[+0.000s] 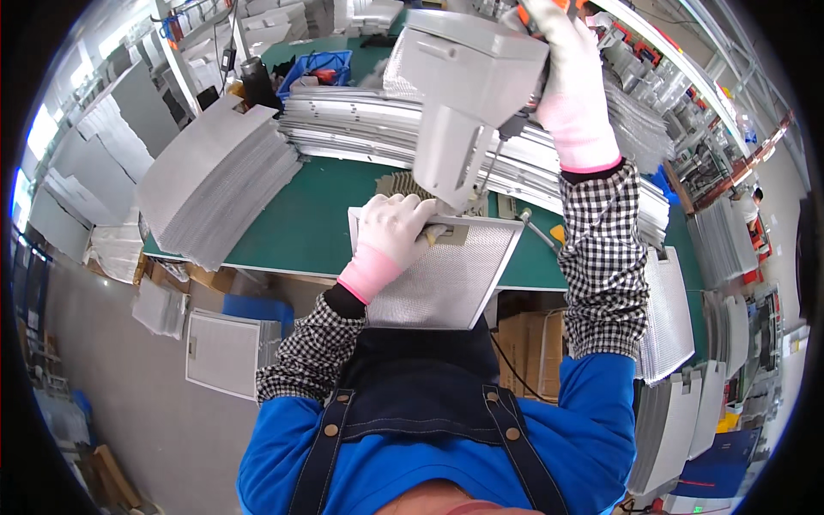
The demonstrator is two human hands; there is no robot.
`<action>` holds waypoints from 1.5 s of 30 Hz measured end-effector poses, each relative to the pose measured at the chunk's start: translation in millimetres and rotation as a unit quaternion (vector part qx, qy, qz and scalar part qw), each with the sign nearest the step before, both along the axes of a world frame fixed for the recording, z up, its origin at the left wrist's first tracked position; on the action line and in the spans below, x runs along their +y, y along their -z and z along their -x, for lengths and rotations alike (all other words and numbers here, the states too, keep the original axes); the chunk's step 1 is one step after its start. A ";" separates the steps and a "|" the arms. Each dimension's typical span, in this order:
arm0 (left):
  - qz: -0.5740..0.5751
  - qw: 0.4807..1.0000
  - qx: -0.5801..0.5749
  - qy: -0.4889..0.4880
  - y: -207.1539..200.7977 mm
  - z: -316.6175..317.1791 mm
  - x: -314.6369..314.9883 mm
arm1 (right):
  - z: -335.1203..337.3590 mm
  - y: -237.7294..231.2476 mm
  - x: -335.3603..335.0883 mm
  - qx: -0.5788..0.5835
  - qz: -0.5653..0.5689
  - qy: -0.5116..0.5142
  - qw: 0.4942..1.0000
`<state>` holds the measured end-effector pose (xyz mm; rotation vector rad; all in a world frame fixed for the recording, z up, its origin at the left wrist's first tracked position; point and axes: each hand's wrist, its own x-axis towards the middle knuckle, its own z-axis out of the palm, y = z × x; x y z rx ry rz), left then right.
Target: The person assembles white rectangular panels by inserting metal frames and securing them with a power drill. They repeatedly pick up panels, align frames, and drill fasteners, then place finished units aside on the workbench.
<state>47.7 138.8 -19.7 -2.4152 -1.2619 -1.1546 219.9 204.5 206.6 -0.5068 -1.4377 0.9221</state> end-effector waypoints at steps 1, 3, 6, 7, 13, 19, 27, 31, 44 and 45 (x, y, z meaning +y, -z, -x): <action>0.001 1.000 0.003 -0.011 1.0 0.4 -2.2 | 2.4 1.0 1.7 -0.012 0.016 0.000 1.000; -0.006 1.000 -0.006 0.005 1.5 -0.3 -4.7 | 9.3 3.7 2.4 -0.024 0.022 -0.021 0.999; -0.016 1.000 -0.013 0.012 -5.8 -0.3 -11.6 | 19.2 10.4 4.7 0.010 0.053 -0.066 0.996; -0.019 1.000 -0.014 0.010 -7.9 -0.4 -14.5 | 20.9 11.7 5.9 0.028 0.072 -0.084 0.993; 0.022 0.999 -0.035 0.015 -6.8 -2.1 -22.4 | 25.3 17.9 2.4 0.026 0.068 -0.116 0.991; 0.025 1.000 0.009 0.014 -5.9 16.4 -29.0 | 26.9 21.0 0.2 0.027 0.067 -0.076 0.994; 0.095 0.995 0.028 0.018 -1.2 14.2 -24.9 | 25.8 18.1 -7.7 -0.005 0.055 -0.053 0.997; 0.090 0.996 -0.006 0.009 -4.1 7.8 -27.8 | 31.8 21.4 -8.9 0.011 0.061 -0.100 0.993; 0.058 0.998 -0.007 0.019 2.6 12.5 -26.8 | 35.2 18.6 -9.0 -0.029 0.060 -0.074 0.995; 0.064 0.998 -0.011 0.023 0.9 12.9 -26.8 | 35.2 18.4 -8.4 -0.037 0.061 -0.065 0.995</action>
